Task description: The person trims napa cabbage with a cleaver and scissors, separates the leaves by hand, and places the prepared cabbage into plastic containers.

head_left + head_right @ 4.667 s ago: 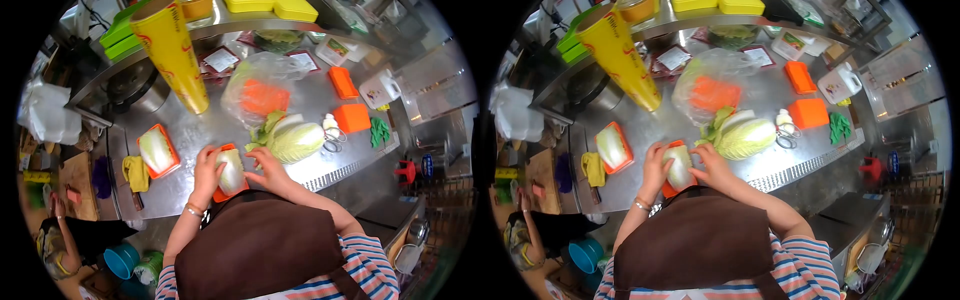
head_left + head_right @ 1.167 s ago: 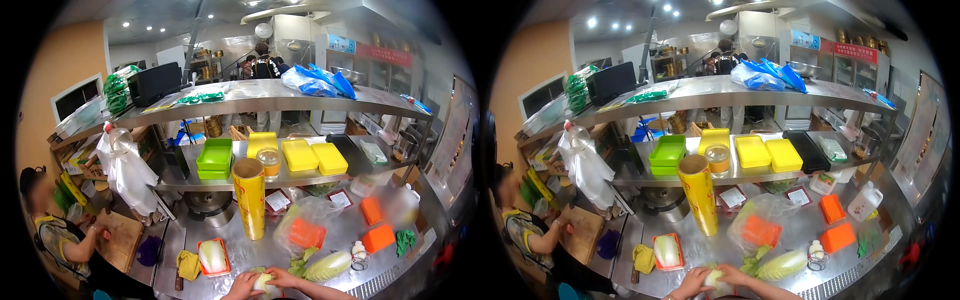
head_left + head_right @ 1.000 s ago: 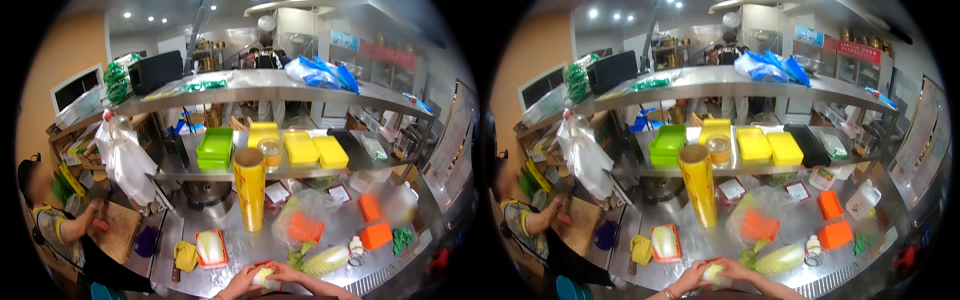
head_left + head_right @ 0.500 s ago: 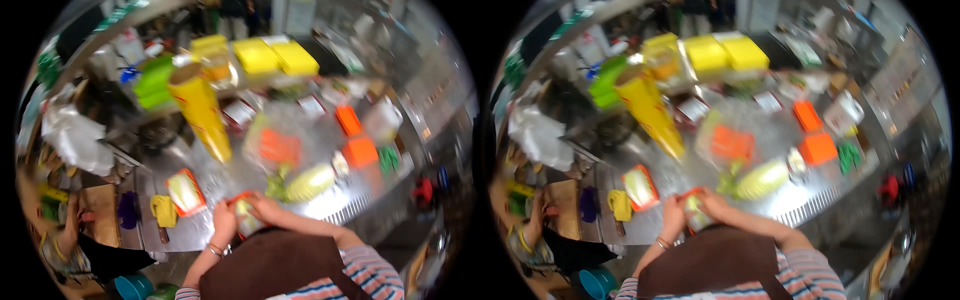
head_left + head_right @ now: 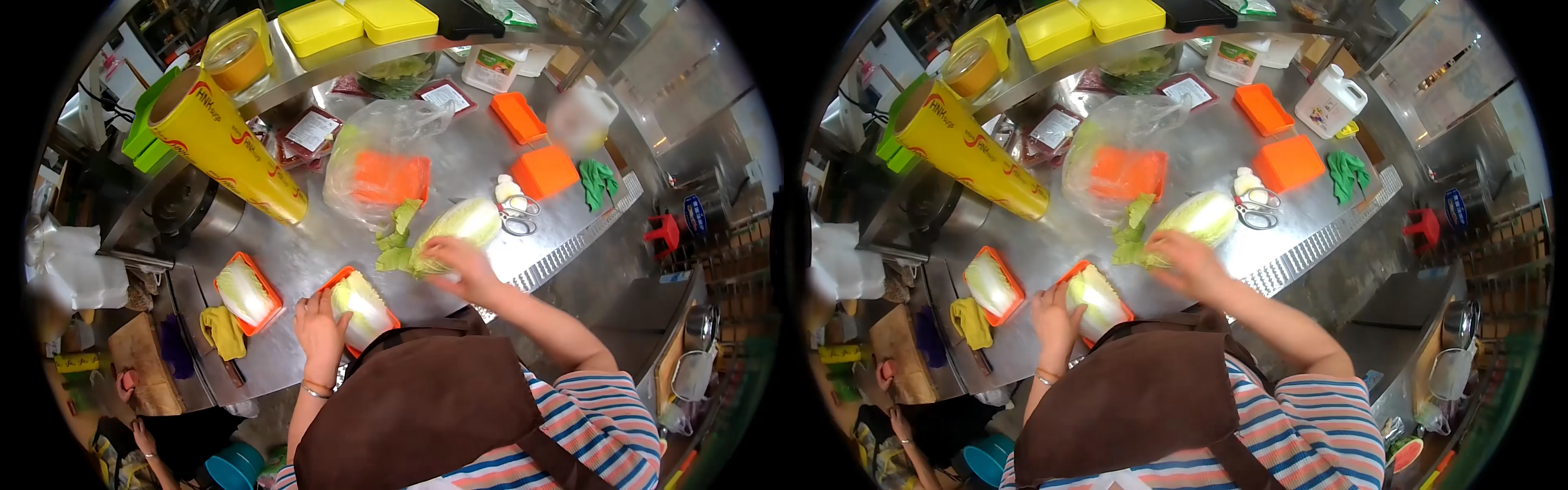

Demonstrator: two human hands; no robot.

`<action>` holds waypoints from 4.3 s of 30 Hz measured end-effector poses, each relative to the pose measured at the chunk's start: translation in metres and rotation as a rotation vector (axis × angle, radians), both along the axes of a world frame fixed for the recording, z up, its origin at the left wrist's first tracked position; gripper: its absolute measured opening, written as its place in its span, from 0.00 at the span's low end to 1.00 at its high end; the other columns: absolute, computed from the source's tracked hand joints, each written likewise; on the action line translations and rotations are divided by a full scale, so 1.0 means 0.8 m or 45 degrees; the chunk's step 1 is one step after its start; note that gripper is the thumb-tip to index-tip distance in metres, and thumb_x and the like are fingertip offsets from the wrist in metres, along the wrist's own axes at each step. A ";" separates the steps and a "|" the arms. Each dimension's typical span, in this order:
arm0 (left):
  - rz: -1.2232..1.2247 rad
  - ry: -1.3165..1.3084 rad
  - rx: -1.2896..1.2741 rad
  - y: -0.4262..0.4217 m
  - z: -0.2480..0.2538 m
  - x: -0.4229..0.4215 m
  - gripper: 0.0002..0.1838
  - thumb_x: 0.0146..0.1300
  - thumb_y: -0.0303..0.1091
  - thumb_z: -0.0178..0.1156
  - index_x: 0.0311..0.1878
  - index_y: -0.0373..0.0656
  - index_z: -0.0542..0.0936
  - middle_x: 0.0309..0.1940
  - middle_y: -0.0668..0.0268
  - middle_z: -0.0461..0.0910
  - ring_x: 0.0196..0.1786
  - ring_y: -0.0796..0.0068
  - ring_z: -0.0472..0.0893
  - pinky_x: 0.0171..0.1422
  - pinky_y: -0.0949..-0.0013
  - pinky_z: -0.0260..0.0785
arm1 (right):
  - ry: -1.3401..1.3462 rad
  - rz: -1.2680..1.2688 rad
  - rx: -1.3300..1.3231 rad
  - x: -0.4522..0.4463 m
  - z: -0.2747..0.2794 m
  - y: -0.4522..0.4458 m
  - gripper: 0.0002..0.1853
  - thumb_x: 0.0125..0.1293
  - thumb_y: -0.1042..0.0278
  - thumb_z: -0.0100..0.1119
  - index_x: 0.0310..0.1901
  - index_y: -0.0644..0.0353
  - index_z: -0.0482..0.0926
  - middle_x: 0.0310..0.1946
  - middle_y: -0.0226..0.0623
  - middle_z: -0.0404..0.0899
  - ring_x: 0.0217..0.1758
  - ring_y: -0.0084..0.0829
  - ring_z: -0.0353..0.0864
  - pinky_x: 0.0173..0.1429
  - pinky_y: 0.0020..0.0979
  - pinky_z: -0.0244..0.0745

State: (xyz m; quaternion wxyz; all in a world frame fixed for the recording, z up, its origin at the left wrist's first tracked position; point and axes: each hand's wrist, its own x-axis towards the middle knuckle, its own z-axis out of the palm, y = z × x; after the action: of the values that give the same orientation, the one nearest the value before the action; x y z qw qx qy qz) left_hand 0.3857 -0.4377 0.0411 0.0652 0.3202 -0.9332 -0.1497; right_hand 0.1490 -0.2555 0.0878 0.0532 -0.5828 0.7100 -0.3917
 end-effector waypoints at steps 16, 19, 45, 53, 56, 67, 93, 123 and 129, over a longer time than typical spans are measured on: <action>-0.305 0.369 0.251 0.069 0.041 -0.060 0.24 0.52 0.28 0.69 0.55 0.42 0.76 0.62 0.53 0.67 0.65 0.49 0.67 0.66 0.53 0.63 | 0.533 -0.114 0.152 -0.073 -0.077 0.102 0.15 0.41 0.75 0.67 0.33 0.55 0.76 0.48 0.37 0.74 0.55 0.41 0.72 0.59 0.43 0.66; -0.308 0.384 0.305 0.074 0.045 -0.061 0.23 0.51 0.27 0.69 0.52 0.42 0.78 0.61 0.55 0.69 0.64 0.50 0.68 0.65 0.55 0.64 | 0.559 0.049 0.206 -0.077 -0.069 0.109 0.15 0.43 0.76 0.66 0.36 0.55 0.77 0.42 0.35 0.77 0.49 0.40 0.76 0.55 0.43 0.70; 0.107 0.681 0.237 0.010 0.019 0.011 0.26 0.55 0.31 0.67 0.59 0.40 0.74 0.59 0.55 0.72 0.62 0.52 0.70 0.65 0.57 0.65 | -1.579 0.215 0.502 0.088 -0.113 -0.084 0.18 0.60 0.76 0.65 0.52 0.63 0.75 0.44 0.33 0.82 0.47 0.21 0.78 0.52 0.25 0.74; -0.142 0.423 0.267 0.002 -0.009 -0.002 0.35 0.52 0.43 0.69 0.61 0.37 0.71 0.59 0.53 0.70 0.60 0.51 0.70 0.65 0.56 0.63 | -1.344 0.295 0.772 0.081 -0.096 -0.075 0.25 0.56 0.70 0.70 0.55 0.64 0.74 0.46 0.39 0.81 0.48 0.24 0.78 0.50 0.28 0.75; -0.155 0.398 0.318 0.002 -0.007 0.002 0.35 0.51 0.43 0.70 0.61 0.37 0.72 0.58 0.53 0.71 0.59 0.51 0.70 0.64 0.55 0.64 | -0.633 0.071 0.681 0.086 -0.066 -0.077 0.34 0.51 0.61 0.73 0.59 0.63 0.71 0.57 0.48 0.74 0.58 0.35 0.75 0.58 0.35 0.71; -0.106 0.332 0.357 0.007 -0.007 0.008 0.33 0.49 0.41 0.71 0.58 0.38 0.73 0.56 0.52 0.73 0.59 0.50 0.71 0.64 0.55 0.65 | 0.051 0.718 0.511 0.059 -0.052 -0.121 0.40 0.48 0.52 0.72 0.62 0.59 0.68 0.61 0.47 0.69 0.66 0.49 0.65 0.66 0.45 0.63; 0.102 0.331 0.197 0.018 -0.014 -0.015 0.34 0.49 0.42 0.71 0.56 0.32 0.73 0.55 0.47 0.72 0.56 0.49 0.73 0.60 0.55 0.68 | 0.053 0.263 0.359 0.086 -0.065 -0.106 0.33 0.48 0.57 0.71 0.55 0.64 0.75 0.53 0.44 0.71 0.55 0.45 0.69 0.60 0.41 0.67; 0.324 0.493 0.798 0.075 -0.001 0.053 0.28 0.58 0.20 0.60 0.62 0.30 0.64 0.57 0.48 0.68 0.44 0.61 0.81 0.47 0.67 0.79 | -0.336 0.301 0.530 0.081 -0.057 -0.058 0.28 0.51 0.78 0.68 0.55 0.65 0.71 0.47 0.45 0.73 0.40 0.40 0.79 0.45 0.36 0.76; 0.415 0.585 0.939 0.084 -0.042 0.035 0.29 0.56 0.20 0.61 0.62 0.29 0.64 0.54 0.46 0.70 0.51 0.54 0.80 0.49 0.62 0.78 | -0.346 0.362 0.567 0.088 -0.074 -0.054 0.28 0.50 0.79 0.68 0.55 0.64 0.71 0.47 0.44 0.73 0.37 0.38 0.80 0.42 0.35 0.76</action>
State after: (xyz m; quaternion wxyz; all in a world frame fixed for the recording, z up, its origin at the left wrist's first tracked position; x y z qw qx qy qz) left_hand 0.4138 -0.3704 0.0071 0.1748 0.4231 -0.7165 -0.5264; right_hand 0.2194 -0.2984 0.0284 0.3288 -0.5926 0.6760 -0.2894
